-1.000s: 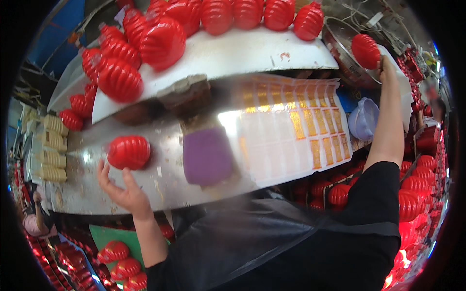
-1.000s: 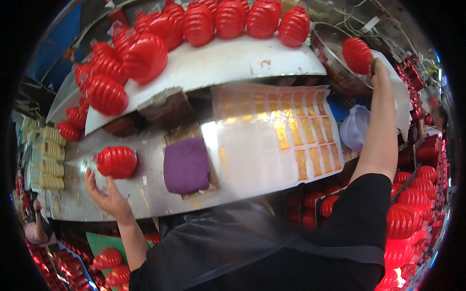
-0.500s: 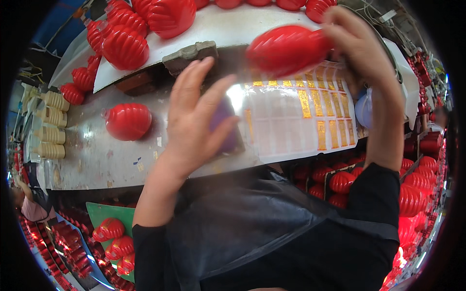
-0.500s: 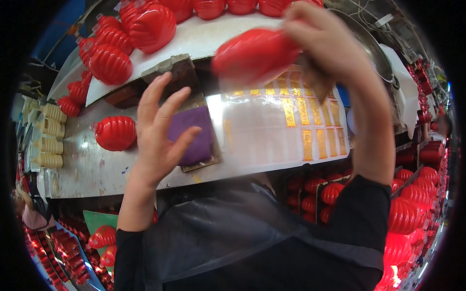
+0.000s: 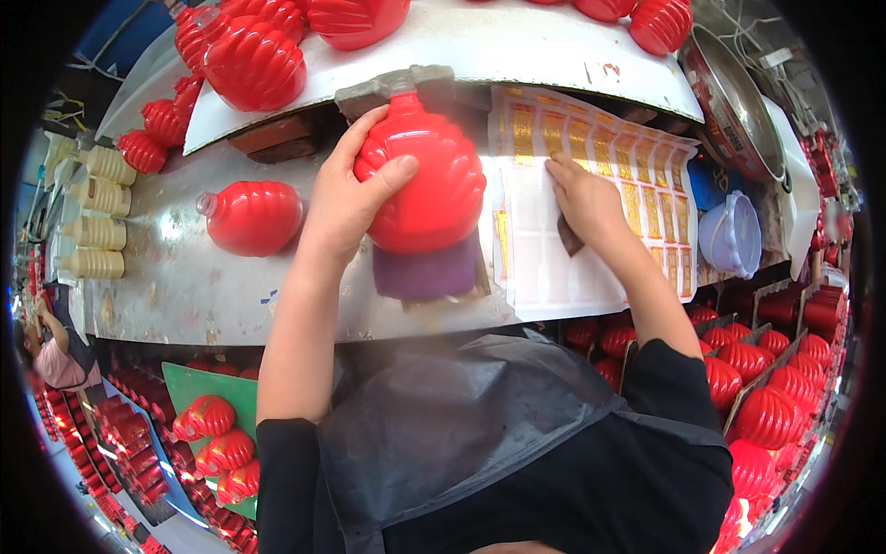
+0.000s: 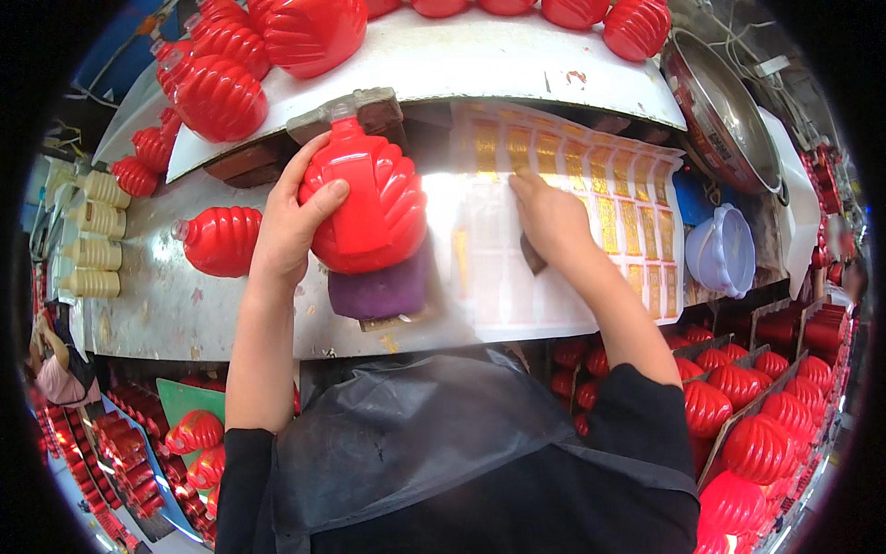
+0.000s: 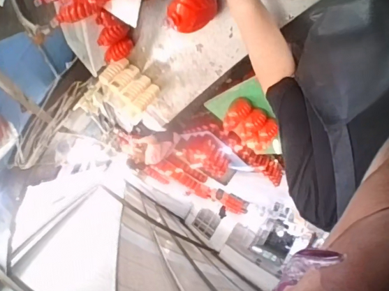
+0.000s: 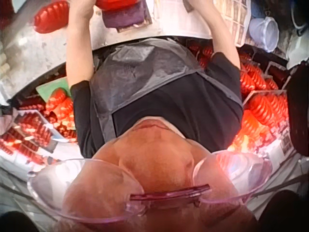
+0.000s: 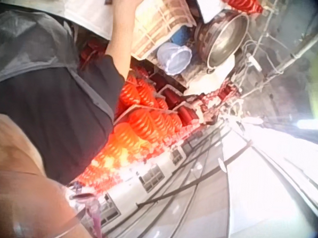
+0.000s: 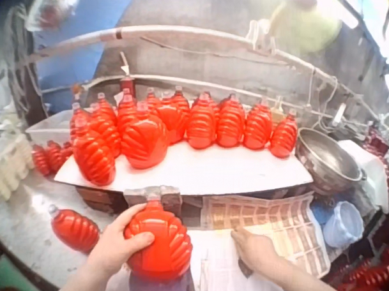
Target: The person repeatedly picks up red plastic bottles, applies a rectangular label to each bottle's body, smooths the label, and places the labeled bottle aside. The process is repeated for multiple bottles in a continuous sequence.
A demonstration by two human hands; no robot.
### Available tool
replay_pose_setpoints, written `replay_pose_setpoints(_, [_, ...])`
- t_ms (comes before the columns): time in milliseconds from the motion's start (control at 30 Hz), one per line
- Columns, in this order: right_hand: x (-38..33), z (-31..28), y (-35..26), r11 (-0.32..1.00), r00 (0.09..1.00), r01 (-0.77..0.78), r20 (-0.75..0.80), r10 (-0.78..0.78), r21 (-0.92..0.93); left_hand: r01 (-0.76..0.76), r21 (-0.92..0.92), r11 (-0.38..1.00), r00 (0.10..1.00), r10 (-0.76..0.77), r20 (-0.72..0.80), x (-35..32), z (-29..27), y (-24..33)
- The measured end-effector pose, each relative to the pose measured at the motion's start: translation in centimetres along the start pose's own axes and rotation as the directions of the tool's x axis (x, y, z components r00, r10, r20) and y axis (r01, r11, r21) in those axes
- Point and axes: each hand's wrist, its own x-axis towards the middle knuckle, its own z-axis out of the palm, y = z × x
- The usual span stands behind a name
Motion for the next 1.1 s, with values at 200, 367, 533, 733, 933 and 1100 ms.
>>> replay_pose_setpoints(200, [-12.4, 0.5, -4.0, 0.988, 0.977, 0.127, 0.181, -0.109, -0.087, 0.056, -0.175, 0.983, 0.996, -0.067, -0.056, 0.8, 0.0, -1.0])
replay_pose_setpoints(367, [-15.3, 0.2, -3.8, 0.982, 0.982, 0.19, 0.018, -0.19, 0.004, -0.15, -0.029, 0.988, 0.973, 0.143, -0.183, -1.5, 0.8, -2.7])
replay_pose_setpoints(533, [-16.6, 0.3, -3.6, 0.922, 0.929, 0.371, 0.061, -0.366, -0.113, -0.278, 0.363, 0.89, 0.948, 0.314, -0.043, -4.7, 0.0, -4.2])
replay_pose_setpoints(733, [-13.1, -3.2, -3.2, 0.812, 0.928, -0.167, 0.367, -0.062, 0.559, -0.366, 0.64, 0.675, 0.885, 0.466, 0.015, -4.9, -0.5, -5.6])
replay_pose_setpoints(933, [-0.4, -10.2, -6.7, 0.588, 0.897, -0.39, 0.435, 0.071, 0.708, -0.366, 0.646, 0.67, 0.886, 0.463, 0.021, -5.4, -0.6, -4.8])
replay_pose_setpoints(1100, [3.1, -12.7, -13.2, 0.761, 0.888, 0.458, -0.275, -0.368, 0.459, -0.387, 0.432, 0.815, 0.892, 0.449, -0.048, -3.3, -0.6, -3.2])
